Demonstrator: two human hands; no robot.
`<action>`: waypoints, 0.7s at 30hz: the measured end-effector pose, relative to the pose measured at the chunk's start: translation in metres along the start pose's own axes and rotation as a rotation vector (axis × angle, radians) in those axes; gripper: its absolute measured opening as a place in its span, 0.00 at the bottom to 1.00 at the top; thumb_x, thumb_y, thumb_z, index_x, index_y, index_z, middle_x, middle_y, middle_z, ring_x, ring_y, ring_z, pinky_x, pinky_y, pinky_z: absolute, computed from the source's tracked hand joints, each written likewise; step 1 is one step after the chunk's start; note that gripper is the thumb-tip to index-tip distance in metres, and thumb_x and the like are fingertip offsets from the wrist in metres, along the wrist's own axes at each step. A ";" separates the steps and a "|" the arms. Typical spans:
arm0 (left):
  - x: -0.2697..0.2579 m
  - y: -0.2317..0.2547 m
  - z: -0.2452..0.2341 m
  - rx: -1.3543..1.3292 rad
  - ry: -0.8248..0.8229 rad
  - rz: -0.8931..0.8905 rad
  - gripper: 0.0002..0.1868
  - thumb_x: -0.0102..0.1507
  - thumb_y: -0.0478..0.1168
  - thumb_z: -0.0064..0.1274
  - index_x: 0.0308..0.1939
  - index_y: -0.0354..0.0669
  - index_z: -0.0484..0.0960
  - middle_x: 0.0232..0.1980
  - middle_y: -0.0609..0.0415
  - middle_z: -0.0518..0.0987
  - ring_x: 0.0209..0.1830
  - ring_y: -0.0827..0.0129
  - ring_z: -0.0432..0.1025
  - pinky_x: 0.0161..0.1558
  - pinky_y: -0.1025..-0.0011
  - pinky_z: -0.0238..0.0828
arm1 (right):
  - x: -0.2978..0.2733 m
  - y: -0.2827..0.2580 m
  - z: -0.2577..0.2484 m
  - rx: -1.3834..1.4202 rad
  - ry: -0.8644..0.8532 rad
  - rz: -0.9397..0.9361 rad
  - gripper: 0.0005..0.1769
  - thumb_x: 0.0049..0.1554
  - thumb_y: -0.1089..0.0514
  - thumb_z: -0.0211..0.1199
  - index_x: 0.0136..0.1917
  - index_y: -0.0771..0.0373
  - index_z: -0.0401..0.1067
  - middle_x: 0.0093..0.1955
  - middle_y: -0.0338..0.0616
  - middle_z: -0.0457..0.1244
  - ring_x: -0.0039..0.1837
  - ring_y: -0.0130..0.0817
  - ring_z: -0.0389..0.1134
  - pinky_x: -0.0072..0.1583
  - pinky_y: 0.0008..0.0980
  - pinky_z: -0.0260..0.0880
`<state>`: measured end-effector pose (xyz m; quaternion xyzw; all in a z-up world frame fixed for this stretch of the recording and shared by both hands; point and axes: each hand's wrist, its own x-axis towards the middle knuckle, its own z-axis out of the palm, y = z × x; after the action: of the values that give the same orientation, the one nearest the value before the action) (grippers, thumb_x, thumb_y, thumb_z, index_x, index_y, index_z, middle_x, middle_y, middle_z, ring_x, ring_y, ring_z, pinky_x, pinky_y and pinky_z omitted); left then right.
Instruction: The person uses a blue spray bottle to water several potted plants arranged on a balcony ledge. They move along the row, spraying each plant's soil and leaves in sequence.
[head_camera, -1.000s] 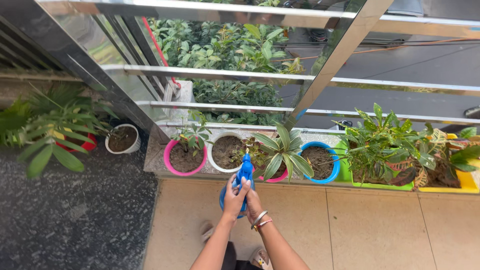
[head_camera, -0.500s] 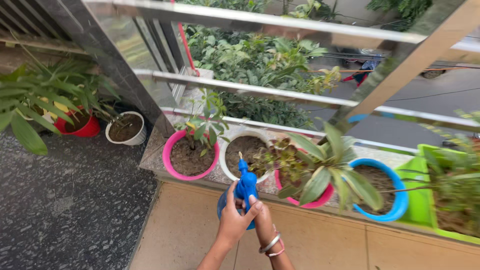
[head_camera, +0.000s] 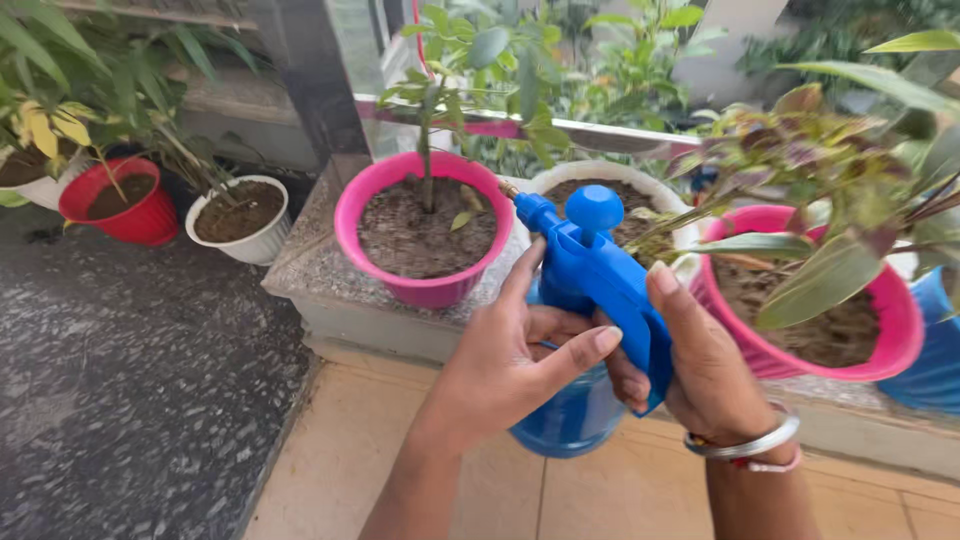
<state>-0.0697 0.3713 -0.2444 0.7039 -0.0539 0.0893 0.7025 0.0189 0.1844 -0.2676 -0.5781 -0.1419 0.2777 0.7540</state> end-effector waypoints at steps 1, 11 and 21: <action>-0.002 -0.003 -0.007 -0.003 -0.021 0.048 0.54 0.61 0.50 0.61 0.79 0.28 0.46 0.38 0.49 0.87 0.38 0.75 0.80 0.45 0.73 0.78 | 0.000 0.003 0.010 -0.026 0.017 -0.001 0.31 0.61 0.33 0.47 0.49 0.64 0.70 0.27 0.41 0.61 0.25 0.30 0.59 0.27 0.29 0.57; -0.011 -0.024 -0.042 0.340 0.077 -0.105 0.57 0.61 0.66 0.52 0.76 0.27 0.46 0.28 0.48 0.85 0.28 0.71 0.82 0.32 0.70 0.81 | 0.017 0.092 0.057 0.120 -0.017 -0.145 0.30 0.66 0.32 0.48 0.48 0.63 0.67 0.27 0.40 0.59 0.27 0.29 0.59 0.31 0.28 0.60; -0.031 -0.108 0.057 0.476 0.755 0.291 0.49 0.72 0.60 0.47 0.81 0.27 0.47 0.62 0.35 0.74 0.65 0.45 0.65 0.68 0.47 0.54 | 0.062 0.111 0.043 0.192 0.169 -0.117 0.25 0.63 0.35 0.48 0.55 0.57 0.69 0.37 0.35 0.62 0.38 0.25 0.63 0.42 0.28 0.68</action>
<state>-0.0749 0.3136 -0.3562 0.7489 0.1293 0.4468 0.4721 0.0178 0.2743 -0.3675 -0.5154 -0.0844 0.1959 0.8300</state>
